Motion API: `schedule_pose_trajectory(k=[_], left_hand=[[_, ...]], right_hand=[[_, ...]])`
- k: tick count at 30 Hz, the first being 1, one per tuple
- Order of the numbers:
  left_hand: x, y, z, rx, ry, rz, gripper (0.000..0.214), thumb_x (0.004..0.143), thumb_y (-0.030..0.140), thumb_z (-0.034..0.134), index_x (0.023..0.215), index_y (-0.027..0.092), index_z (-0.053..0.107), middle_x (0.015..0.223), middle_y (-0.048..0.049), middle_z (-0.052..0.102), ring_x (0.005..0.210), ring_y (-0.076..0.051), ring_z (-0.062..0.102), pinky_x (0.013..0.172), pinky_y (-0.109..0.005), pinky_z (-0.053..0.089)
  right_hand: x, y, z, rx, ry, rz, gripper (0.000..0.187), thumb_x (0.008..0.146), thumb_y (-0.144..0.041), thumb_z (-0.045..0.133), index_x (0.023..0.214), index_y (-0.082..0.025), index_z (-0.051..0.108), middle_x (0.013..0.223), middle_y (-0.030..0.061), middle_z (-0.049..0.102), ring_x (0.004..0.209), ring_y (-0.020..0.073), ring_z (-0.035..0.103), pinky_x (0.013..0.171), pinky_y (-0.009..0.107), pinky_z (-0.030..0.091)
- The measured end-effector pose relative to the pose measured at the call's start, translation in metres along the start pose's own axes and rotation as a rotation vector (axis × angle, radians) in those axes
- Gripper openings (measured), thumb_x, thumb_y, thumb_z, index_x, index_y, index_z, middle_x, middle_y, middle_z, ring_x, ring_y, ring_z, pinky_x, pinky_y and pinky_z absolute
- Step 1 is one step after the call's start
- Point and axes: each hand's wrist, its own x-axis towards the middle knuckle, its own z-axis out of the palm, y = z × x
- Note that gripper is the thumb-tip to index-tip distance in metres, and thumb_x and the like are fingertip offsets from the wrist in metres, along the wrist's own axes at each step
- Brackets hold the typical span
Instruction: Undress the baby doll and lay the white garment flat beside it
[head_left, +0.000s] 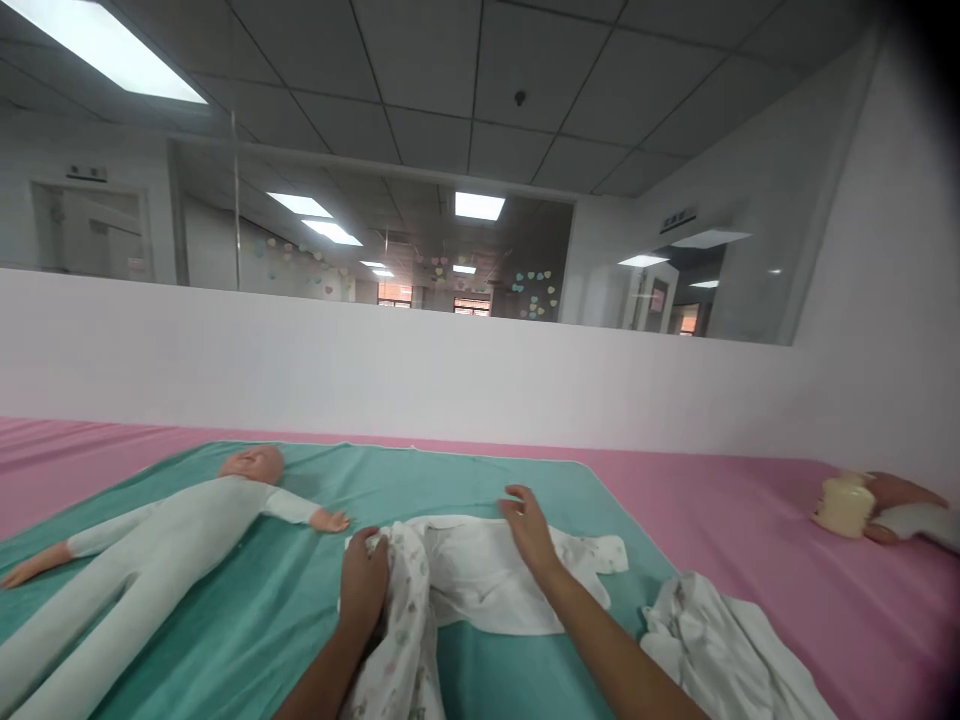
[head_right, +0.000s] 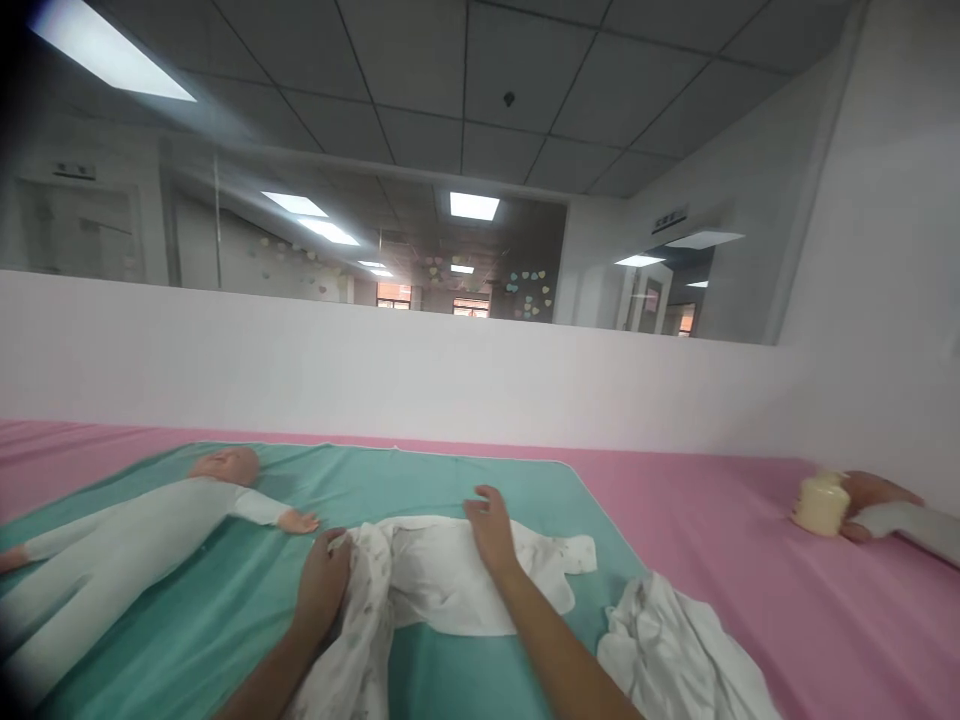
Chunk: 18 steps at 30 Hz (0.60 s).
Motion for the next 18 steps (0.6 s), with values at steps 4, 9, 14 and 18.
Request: schedule_pose_trajectory(k=[4,9,14,18], left_hand=[[0.003,-0.002,0.003,0.182,-0.091,0.064,0.038,0.081,0.036,0.038,0.107,0.013,0.054,0.115,-0.0149,0.060,0.110,-0.028,0.054,0.095,-0.037,0.039],[-0.002,0.010,0.007,0.346,-0.179,0.026,0.048,0.083,0.048,0.037,0.113,0.014,0.052,0.116,-0.0146,0.060,0.108,-0.032,0.055,0.090,-0.040,0.040],[-0.004,0.014,0.008,0.386,-0.199,0.009,0.049,0.085,0.048,0.035,0.116,0.014,0.049,0.121,-0.0146,0.058,0.108,-0.031,0.055,0.088,-0.039,0.041],[-0.003,0.012,0.008,0.395,-0.162,0.037,0.048,0.084,0.045,0.036,0.116,0.012,0.049,0.119,-0.0162,0.059,0.108,-0.030,0.055,0.087,-0.037,0.041]], right_hand=[[-0.005,0.064,-0.076,-0.629,0.160,0.090,0.047,0.081,-0.044,0.042,0.119,-0.016,0.048,0.124,0.0134,0.049,0.113,0.0283,0.049,0.089,0.037,0.041],[-0.026,0.080,-0.094,-0.905,0.159,0.087,0.047,0.084,-0.049,0.040,0.119,-0.019,0.050,0.118,0.0139,0.052,0.111,0.0289,0.047,0.086,0.041,0.038],[-0.022,0.073,-0.090,-0.956,0.094,0.147,0.038,0.082,-0.049,0.045,0.102,-0.019,0.057,0.108,0.0130,0.055,0.106,0.0293,0.048,0.085,0.043,0.036],[-0.019,0.077,-0.098,-0.969,0.131,0.160,0.041,0.081,-0.049,0.045,0.105,-0.018,0.057,0.107,0.0131,0.056,0.105,0.0293,0.048,0.083,0.043,0.037]])
